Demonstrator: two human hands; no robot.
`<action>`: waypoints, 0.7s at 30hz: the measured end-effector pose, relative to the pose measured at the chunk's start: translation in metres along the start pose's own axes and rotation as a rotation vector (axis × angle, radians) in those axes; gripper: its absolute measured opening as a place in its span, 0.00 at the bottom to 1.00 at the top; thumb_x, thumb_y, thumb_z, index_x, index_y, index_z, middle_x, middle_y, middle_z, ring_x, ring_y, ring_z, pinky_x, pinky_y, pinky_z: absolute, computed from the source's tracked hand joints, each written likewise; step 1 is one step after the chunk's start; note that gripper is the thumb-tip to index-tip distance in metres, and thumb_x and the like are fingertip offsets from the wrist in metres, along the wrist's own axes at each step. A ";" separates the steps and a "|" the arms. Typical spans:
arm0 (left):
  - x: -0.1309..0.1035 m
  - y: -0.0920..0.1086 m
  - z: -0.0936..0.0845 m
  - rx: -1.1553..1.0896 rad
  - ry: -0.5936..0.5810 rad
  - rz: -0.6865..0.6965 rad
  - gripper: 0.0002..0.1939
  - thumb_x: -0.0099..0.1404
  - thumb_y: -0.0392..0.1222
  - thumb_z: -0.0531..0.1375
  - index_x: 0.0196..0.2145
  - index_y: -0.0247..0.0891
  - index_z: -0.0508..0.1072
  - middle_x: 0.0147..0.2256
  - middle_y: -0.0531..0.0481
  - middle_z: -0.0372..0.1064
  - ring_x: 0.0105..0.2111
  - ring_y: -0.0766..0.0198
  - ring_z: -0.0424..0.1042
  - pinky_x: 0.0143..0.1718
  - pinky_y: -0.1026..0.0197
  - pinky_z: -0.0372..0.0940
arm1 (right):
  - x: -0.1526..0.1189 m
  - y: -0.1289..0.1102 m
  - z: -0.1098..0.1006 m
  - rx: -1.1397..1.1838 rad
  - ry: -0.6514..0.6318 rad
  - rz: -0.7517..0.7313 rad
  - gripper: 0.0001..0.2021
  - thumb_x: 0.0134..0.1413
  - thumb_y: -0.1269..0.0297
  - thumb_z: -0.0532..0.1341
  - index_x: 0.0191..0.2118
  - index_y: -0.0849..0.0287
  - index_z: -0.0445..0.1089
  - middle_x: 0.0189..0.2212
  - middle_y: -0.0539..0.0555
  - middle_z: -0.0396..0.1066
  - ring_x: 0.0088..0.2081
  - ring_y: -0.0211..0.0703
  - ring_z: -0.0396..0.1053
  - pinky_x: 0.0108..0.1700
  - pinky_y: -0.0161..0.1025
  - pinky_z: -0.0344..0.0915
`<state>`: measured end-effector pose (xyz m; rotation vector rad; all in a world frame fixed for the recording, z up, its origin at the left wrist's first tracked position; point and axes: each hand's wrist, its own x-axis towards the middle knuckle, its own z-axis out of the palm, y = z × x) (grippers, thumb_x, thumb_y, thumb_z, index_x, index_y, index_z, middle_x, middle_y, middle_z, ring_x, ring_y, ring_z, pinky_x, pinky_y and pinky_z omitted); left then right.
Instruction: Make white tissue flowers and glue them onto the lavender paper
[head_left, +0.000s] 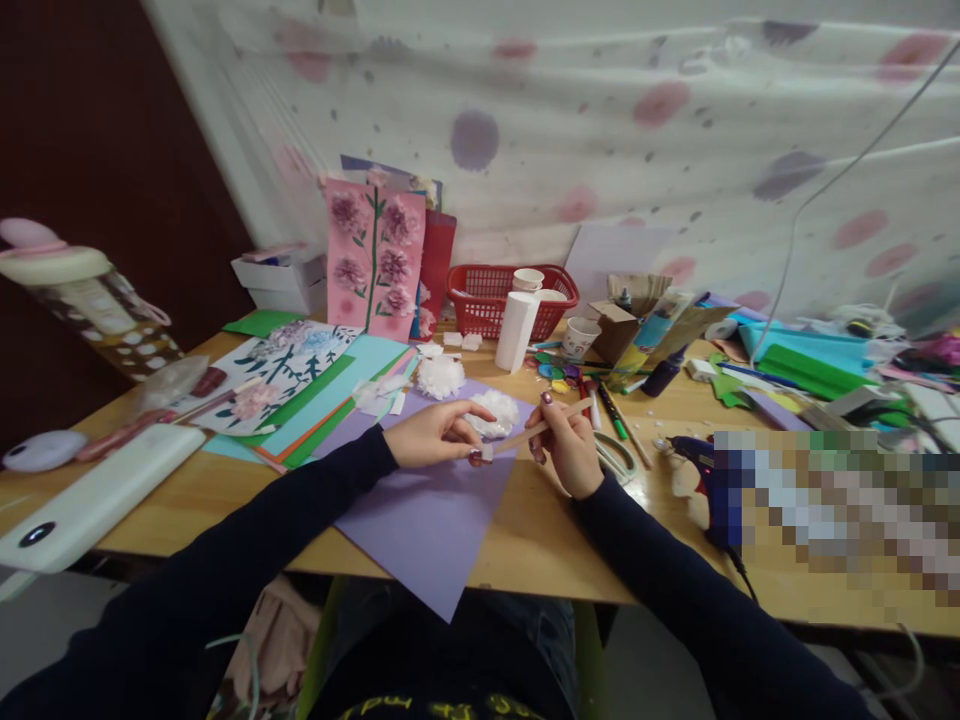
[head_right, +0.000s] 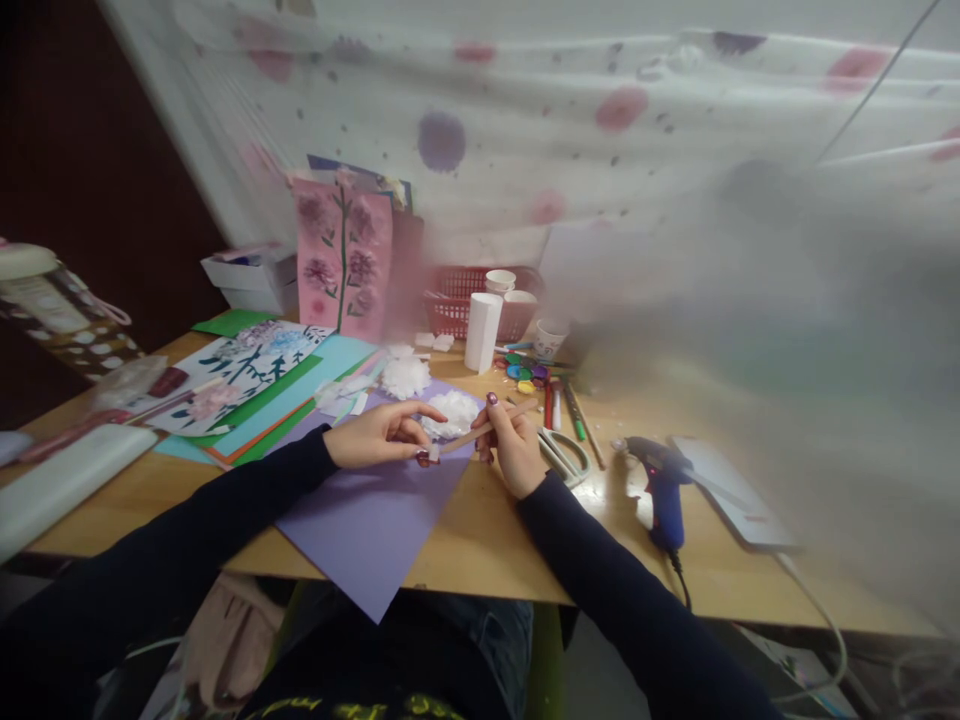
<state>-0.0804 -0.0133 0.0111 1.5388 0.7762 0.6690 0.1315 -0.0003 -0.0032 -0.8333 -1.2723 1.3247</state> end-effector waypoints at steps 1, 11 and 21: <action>0.000 0.000 0.002 0.020 -0.001 -0.005 0.23 0.56 0.36 0.64 0.48 0.34 0.63 0.31 0.48 0.77 0.32 0.64 0.76 0.40 0.58 0.66 | -0.001 0.000 0.001 -0.003 -0.022 0.007 0.24 0.47 0.41 0.61 0.21 0.61 0.66 0.09 0.46 0.60 0.10 0.30 0.56 0.12 0.28 0.52; 0.001 0.000 0.007 -0.030 -0.073 -0.028 0.17 0.62 0.38 0.59 0.48 0.34 0.63 0.32 0.45 0.76 0.35 0.63 0.76 0.43 0.57 0.66 | -0.002 0.001 0.003 -0.081 -0.063 0.024 0.25 0.48 0.39 0.60 0.22 0.60 0.66 0.09 0.46 0.61 0.11 0.31 0.56 0.12 0.28 0.52; 0.000 0.002 -0.002 0.086 0.085 0.003 0.10 0.58 0.37 0.62 0.38 0.34 0.67 0.34 0.44 0.77 0.36 0.62 0.76 0.45 0.54 0.65 | 0.004 0.004 -0.008 -0.184 0.228 -0.262 0.23 0.56 0.43 0.56 0.24 0.60 0.65 0.12 0.47 0.61 0.12 0.31 0.58 0.14 0.30 0.54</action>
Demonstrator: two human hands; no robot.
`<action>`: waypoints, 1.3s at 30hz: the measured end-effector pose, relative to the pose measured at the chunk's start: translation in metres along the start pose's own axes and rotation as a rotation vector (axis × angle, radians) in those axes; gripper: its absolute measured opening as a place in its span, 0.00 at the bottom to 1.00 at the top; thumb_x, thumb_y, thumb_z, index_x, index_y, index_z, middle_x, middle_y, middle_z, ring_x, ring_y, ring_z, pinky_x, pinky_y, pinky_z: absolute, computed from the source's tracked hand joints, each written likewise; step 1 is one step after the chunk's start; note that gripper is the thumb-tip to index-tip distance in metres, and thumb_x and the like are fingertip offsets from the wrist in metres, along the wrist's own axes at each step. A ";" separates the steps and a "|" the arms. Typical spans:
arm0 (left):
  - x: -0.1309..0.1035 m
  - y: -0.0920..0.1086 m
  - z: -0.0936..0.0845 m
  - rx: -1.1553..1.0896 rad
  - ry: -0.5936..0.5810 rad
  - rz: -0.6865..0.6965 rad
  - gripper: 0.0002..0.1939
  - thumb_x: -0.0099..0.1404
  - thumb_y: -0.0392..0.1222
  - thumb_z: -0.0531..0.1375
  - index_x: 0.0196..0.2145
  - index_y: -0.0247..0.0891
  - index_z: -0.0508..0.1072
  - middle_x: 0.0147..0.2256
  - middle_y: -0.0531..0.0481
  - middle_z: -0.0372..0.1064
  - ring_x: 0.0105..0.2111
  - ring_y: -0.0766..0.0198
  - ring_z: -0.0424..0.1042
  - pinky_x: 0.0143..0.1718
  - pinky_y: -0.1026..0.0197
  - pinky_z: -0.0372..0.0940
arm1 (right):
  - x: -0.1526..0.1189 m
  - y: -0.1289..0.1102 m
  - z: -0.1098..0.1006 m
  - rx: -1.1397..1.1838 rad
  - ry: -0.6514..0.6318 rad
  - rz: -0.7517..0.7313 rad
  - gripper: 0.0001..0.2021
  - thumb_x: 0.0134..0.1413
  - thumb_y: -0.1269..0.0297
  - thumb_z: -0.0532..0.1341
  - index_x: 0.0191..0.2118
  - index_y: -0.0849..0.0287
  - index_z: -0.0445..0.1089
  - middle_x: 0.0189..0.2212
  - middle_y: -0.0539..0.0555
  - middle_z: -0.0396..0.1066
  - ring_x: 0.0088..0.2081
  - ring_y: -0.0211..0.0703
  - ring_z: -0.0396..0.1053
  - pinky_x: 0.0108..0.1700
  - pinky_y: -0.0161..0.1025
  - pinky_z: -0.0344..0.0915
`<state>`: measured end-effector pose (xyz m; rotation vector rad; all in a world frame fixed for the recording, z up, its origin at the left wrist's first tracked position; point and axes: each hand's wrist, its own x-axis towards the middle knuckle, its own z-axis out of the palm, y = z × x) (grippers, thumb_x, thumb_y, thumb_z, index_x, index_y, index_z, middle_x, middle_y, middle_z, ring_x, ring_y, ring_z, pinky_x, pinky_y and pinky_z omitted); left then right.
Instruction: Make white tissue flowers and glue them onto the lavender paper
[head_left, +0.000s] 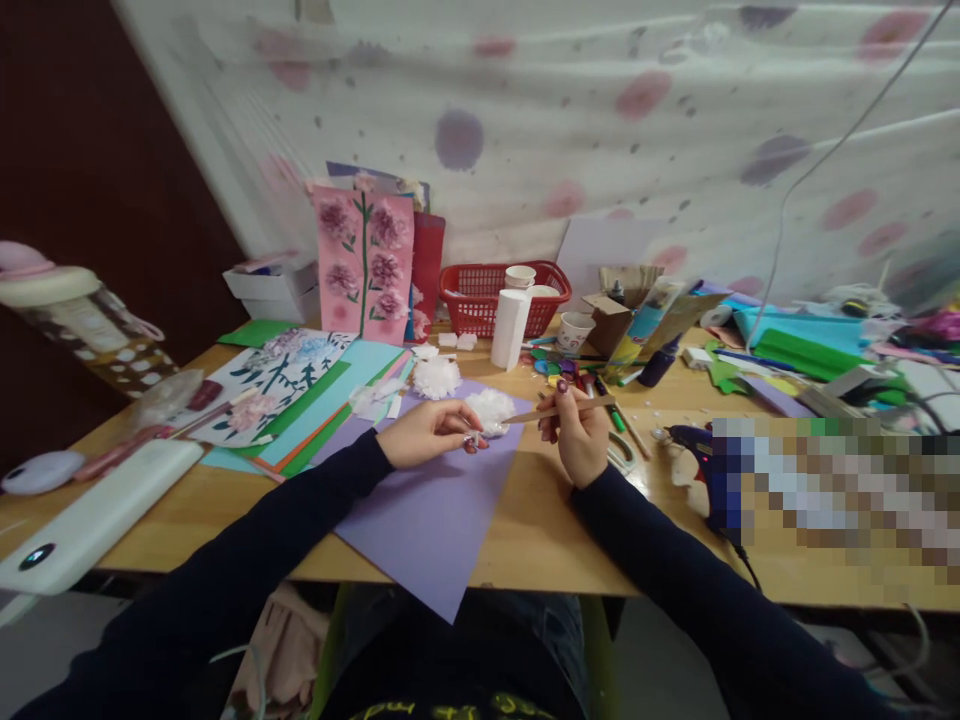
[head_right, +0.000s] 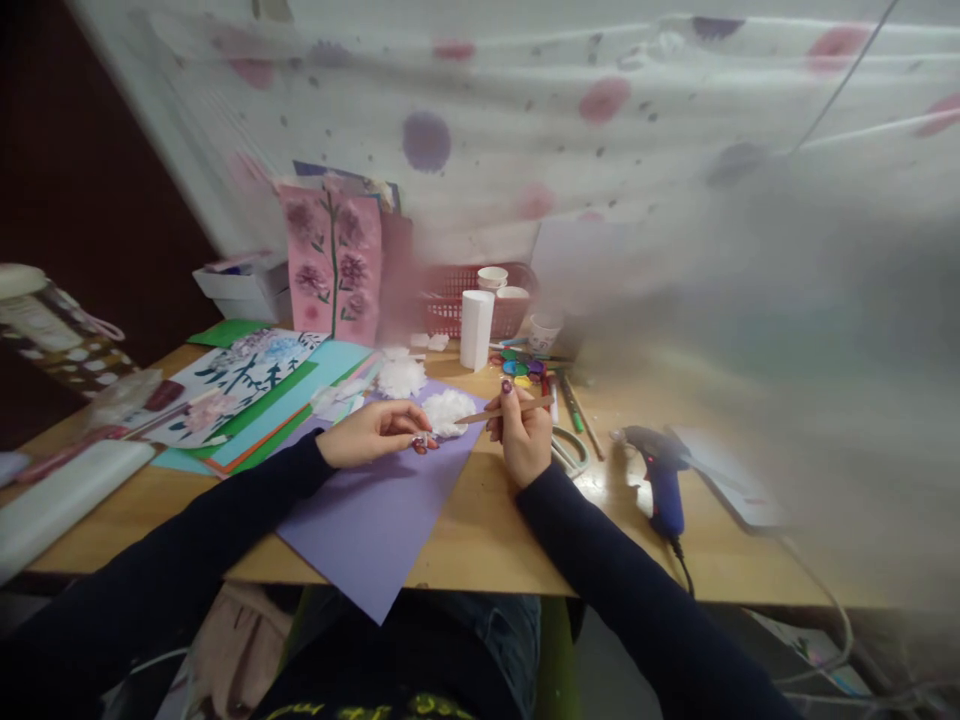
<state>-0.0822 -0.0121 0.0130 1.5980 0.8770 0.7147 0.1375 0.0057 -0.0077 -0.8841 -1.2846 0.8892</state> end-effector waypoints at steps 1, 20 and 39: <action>0.000 0.002 -0.002 0.020 0.029 0.009 0.09 0.58 0.38 0.62 0.36 0.33 0.68 0.35 0.44 0.77 0.37 0.62 0.75 0.46 0.54 0.65 | 0.001 0.002 -0.001 -0.051 0.016 -0.038 0.23 0.57 0.43 0.55 0.24 0.60 0.66 0.12 0.47 0.62 0.13 0.31 0.58 0.15 0.30 0.54; 0.041 0.026 0.006 0.814 0.187 0.110 0.12 0.57 0.33 0.59 0.39 0.34 0.75 0.32 0.47 0.77 0.34 0.60 0.75 0.40 0.59 0.67 | -0.003 0.006 -0.003 -0.271 -0.102 -0.198 0.23 0.63 0.46 0.48 0.26 0.58 0.66 0.16 0.48 0.64 0.16 0.33 0.61 0.19 0.31 0.56; 0.052 0.010 0.001 0.915 0.204 0.257 0.07 0.57 0.34 0.60 0.30 0.38 0.79 0.31 0.49 0.77 0.34 0.61 0.72 0.40 0.59 0.63 | -0.001 0.009 0.003 -0.325 -0.135 -0.198 0.24 0.62 0.45 0.48 0.27 0.57 0.67 0.17 0.49 0.64 0.18 0.34 0.61 0.21 0.31 0.56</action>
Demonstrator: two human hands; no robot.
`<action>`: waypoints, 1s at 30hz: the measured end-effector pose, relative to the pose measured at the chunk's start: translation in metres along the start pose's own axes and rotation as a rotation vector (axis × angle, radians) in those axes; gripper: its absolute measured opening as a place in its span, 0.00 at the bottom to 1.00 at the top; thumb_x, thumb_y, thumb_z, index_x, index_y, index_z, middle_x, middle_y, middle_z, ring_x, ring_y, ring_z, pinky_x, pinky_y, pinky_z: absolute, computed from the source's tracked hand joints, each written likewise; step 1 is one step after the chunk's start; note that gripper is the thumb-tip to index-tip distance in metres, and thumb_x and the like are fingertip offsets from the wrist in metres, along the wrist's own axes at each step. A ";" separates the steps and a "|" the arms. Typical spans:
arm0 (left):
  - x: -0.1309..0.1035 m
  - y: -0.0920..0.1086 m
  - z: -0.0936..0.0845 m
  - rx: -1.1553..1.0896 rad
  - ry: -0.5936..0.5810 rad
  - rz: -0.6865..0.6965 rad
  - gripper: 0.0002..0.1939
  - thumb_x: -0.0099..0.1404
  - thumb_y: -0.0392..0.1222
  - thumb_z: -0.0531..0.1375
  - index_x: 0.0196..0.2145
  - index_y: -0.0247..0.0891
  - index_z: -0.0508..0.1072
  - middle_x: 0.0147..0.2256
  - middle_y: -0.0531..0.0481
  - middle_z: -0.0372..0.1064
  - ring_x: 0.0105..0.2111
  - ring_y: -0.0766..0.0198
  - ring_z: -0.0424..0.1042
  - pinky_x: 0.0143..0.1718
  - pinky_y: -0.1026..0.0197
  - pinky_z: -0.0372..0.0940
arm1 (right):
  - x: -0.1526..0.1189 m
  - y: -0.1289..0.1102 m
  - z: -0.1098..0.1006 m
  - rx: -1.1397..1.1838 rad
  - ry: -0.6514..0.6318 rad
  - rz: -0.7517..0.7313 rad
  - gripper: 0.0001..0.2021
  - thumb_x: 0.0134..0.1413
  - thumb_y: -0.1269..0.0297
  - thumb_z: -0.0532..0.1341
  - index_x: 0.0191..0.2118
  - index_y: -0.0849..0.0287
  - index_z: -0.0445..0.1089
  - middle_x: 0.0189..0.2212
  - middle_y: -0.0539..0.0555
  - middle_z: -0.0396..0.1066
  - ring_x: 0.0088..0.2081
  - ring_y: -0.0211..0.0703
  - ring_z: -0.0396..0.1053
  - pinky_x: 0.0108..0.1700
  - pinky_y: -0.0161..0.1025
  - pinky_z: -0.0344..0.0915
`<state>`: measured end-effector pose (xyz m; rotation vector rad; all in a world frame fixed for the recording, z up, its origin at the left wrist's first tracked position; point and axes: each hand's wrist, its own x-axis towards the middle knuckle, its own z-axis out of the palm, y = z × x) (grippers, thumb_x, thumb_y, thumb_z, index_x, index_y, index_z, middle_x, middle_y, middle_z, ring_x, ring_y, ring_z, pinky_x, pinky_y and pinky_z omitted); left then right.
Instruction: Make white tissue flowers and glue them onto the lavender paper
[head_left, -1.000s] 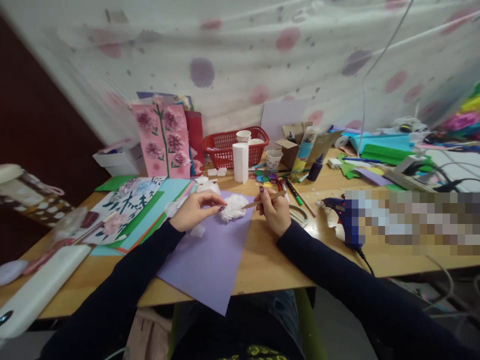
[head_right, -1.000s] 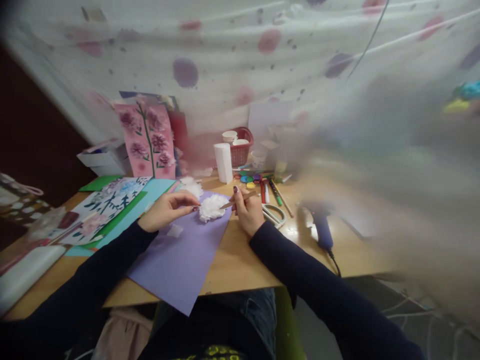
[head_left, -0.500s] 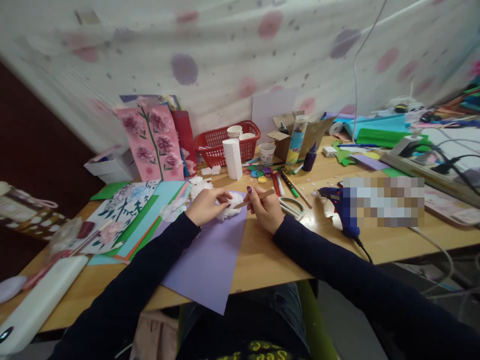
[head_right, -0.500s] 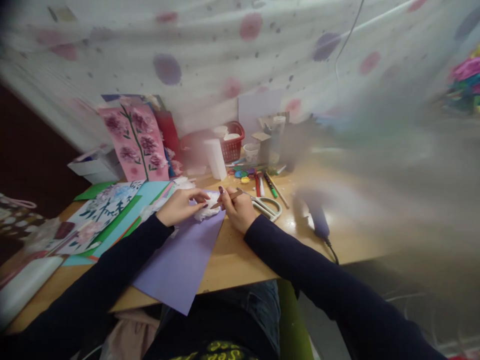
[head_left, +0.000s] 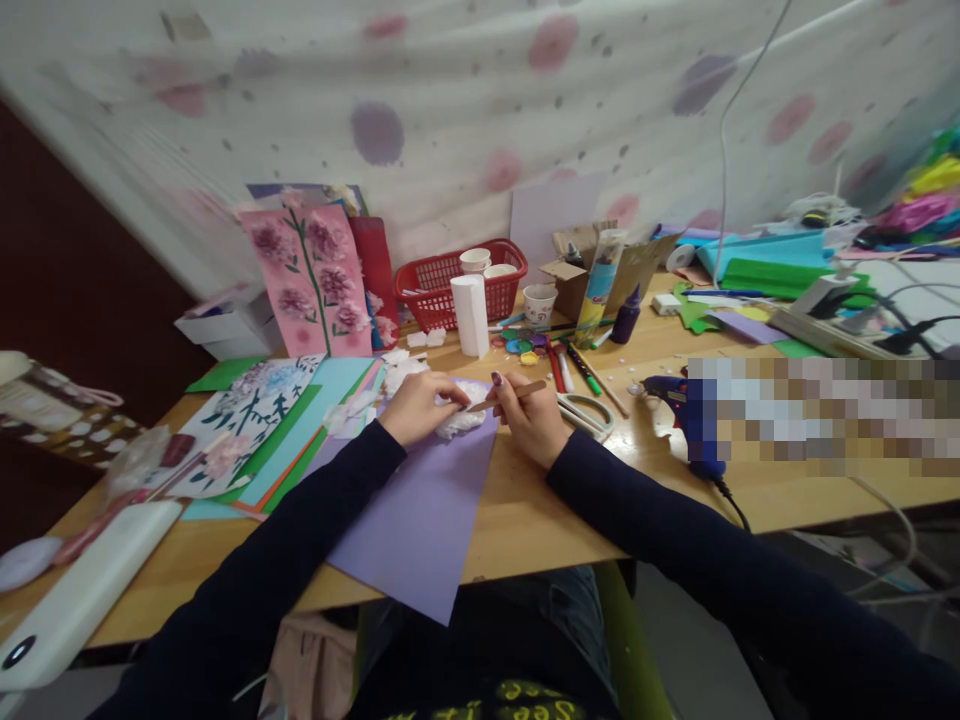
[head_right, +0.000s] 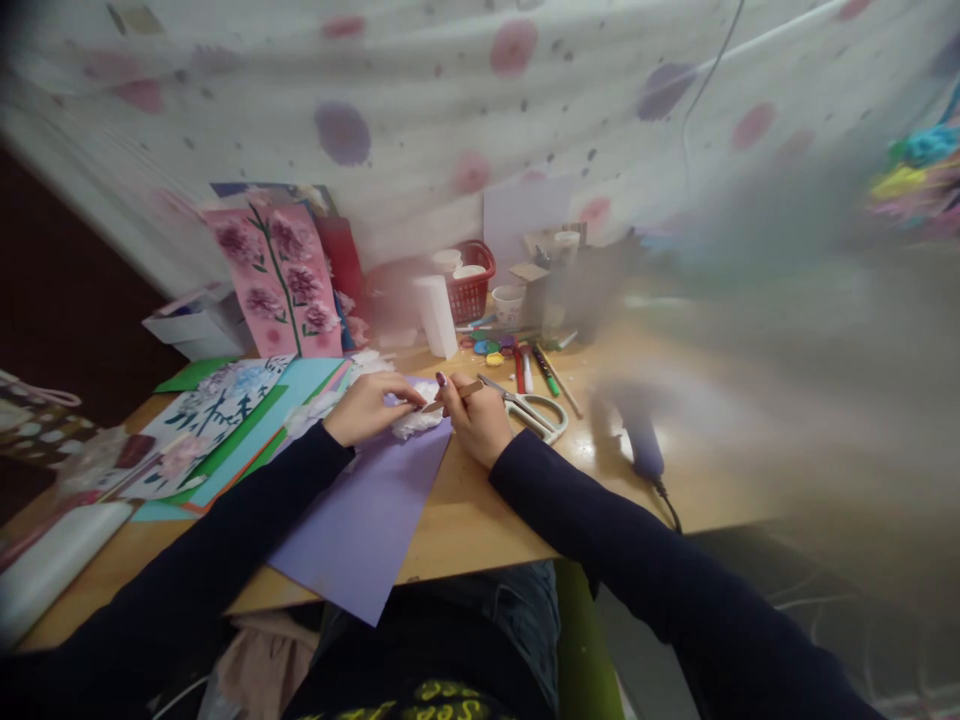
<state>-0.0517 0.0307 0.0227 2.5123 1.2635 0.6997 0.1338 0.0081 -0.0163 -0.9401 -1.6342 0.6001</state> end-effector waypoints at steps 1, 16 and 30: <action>0.000 0.000 0.000 0.001 -0.002 -0.003 0.07 0.57 0.34 0.60 0.30 0.38 0.79 0.31 0.49 0.77 0.34 0.61 0.72 0.40 0.59 0.63 | 0.000 0.000 0.000 -0.005 -0.003 -0.003 0.23 0.62 0.45 0.48 0.27 0.57 0.67 0.17 0.49 0.64 0.18 0.34 0.61 0.21 0.31 0.56; -0.001 -0.002 0.002 -0.052 0.005 -0.056 0.08 0.57 0.34 0.60 0.34 0.36 0.79 0.33 0.48 0.77 0.33 0.62 0.73 0.39 0.61 0.65 | 0.001 0.001 0.001 -0.245 -0.062 -0.061 0.20 0.65 0.53 0.47 0.28 0.58 0.65 0.20 0.50 0.67 0.22 0.36 0.65 0.28 0.32 0.58; -0.003 -0.004 -0.002 -0.038 0.048 -0.074 0.08 0.56 0.32 0.60 0.33 0.35 0.78 0.33 0.48 0.77 0.34 0.61 0.73 0.40 0.60 0.65 | 0.004 0.005 0.004 -0.090 0.081 0.010 0.22 0.64 0.49 0.47 0.27 0.58 0.65 0.16 0.48 0.65 0.18 0.34 0.63 0.22 0.30 0.58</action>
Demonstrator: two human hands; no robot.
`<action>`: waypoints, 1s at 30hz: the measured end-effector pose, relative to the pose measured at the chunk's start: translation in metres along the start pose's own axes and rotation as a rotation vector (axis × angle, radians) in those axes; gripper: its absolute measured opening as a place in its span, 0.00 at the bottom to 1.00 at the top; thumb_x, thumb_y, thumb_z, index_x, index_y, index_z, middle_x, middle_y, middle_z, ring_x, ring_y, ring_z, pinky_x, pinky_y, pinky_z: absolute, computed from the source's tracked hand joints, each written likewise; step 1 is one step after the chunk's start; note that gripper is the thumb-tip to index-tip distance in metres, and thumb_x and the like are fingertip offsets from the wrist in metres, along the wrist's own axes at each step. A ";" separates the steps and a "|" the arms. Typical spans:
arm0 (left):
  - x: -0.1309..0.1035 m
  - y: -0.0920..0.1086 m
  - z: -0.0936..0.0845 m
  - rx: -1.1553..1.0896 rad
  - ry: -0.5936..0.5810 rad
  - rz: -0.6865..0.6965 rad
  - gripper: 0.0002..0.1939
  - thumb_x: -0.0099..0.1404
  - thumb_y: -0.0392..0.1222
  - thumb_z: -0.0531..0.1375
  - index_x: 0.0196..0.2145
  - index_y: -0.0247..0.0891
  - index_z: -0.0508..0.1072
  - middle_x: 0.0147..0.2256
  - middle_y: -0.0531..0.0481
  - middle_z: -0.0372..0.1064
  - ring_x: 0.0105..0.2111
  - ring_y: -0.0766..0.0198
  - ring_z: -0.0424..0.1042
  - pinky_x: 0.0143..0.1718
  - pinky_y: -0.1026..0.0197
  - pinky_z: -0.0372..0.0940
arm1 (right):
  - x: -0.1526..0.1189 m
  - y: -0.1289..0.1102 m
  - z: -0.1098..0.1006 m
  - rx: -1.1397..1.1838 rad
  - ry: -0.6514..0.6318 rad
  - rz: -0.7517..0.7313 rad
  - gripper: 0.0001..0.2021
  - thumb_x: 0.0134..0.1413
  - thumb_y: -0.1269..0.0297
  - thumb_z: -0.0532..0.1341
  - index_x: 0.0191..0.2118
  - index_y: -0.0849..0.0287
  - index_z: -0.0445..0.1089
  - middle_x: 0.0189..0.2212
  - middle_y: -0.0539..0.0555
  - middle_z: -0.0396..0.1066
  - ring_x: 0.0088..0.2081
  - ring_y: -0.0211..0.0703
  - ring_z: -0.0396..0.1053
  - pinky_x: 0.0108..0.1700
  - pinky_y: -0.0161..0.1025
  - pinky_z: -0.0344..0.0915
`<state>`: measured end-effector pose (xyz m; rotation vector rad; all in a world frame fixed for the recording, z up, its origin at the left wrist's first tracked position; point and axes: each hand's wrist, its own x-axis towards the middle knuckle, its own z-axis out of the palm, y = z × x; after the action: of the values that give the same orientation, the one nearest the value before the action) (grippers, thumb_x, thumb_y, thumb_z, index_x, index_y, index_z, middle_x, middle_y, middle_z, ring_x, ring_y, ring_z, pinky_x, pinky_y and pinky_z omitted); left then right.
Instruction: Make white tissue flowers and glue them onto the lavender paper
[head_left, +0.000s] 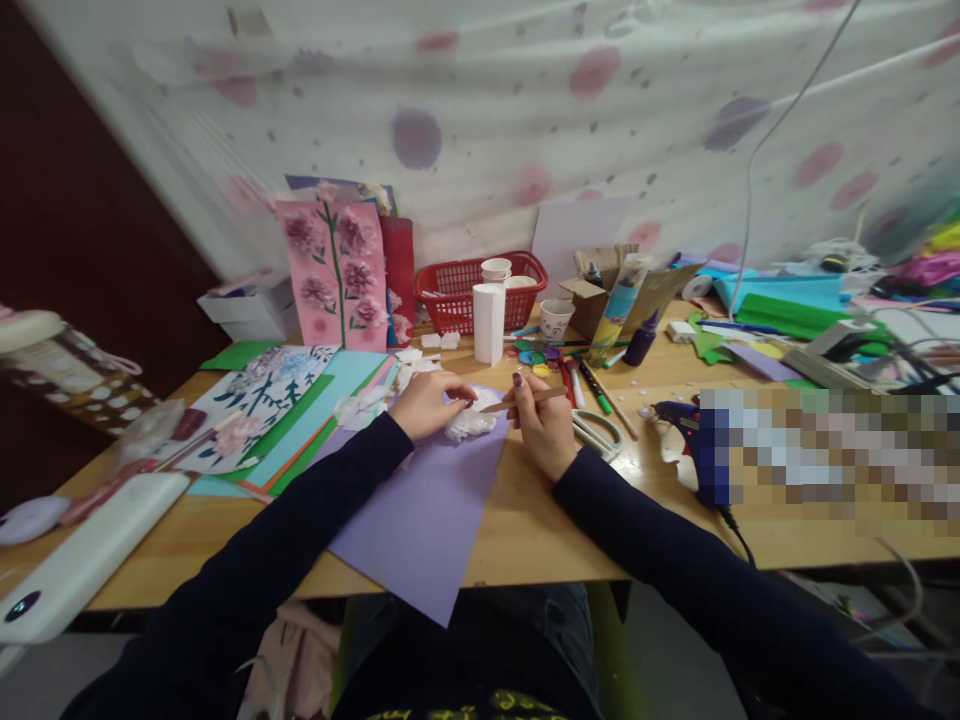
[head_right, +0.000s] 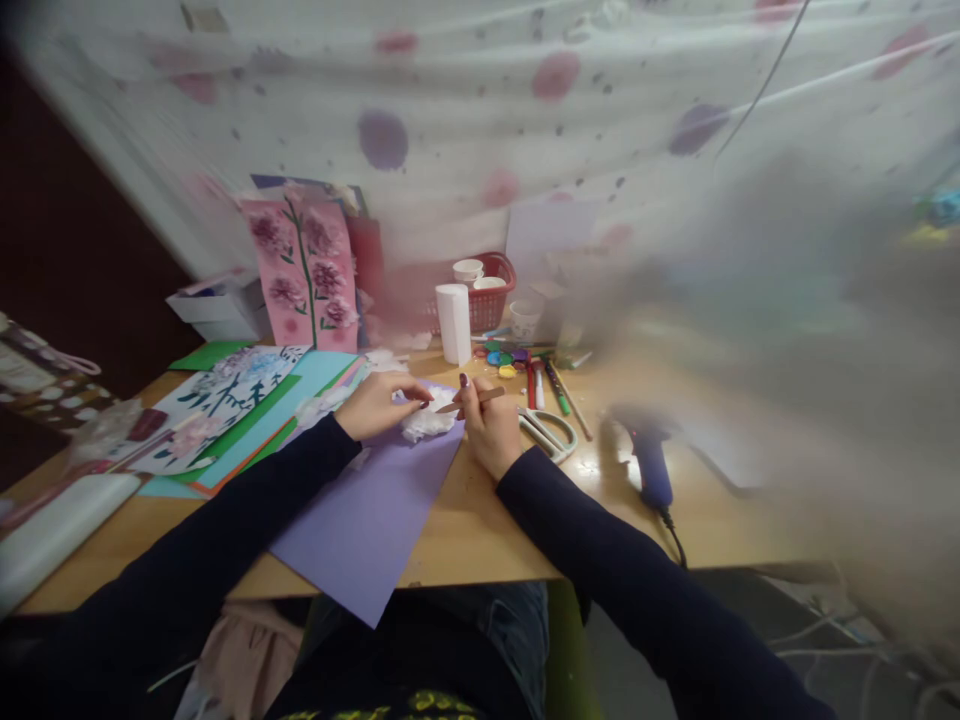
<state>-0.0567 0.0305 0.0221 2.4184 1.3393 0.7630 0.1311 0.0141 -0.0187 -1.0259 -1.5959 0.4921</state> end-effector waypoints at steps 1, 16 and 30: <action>0.000 0.000 -0.002 -0.004 0.003 -0.004 0.08 0.56 0.32 0.60 0.33 0.35 0.78 0.33 0.47 0.77 0.35 0.61 0.74 0.41 0.59 0.65 | 0.000 0.000 -0.001 0.039 0.020 0.014 0.22 0.64 0.48 0.47 0.27 0.58 0.65 0.16 0.48 0.64 0.17 0.34 0.62 0.21 0.30 0.58; -0.043 -0.093 -0.103 0.005 0.376 -0.408 0.16 0.55 0.49 0.58 0.34 0.33 0.76 0.14 0.58 0.57 0.17 0.68 0.58 0.22 0.65 0.54 | 0.002 0.005 -0.008 0.202 0.086 0.145 0.24 0.57 0.44 0.55 0.22 0.60 0.66 0.13 0.46 0.61 0.13 0.32 0.59 0.15 0.29 0.57; -0.037 -0.116 -0.060 0.103 0.171 -0.421 0.10 0.47 0.46 0.64 0.24 0.37 0.74 0.33 0.47 0.73 0.38 0.55 0.70 0.43 0.56 0.62 | 0.000 0.007 -0.009 0.165 0.068 0.101 0.22 0.58 0.47 0.55 0.23 0.61 0.67 0.13 0.47 0.62 0.14 0.32 0.59 0.15 0.30 0.56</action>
<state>-0.1882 0.0600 0.0054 2.0645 1.9133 0.8111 0.1422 0.0158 -0.0210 -0.9911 -1.4240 0.6402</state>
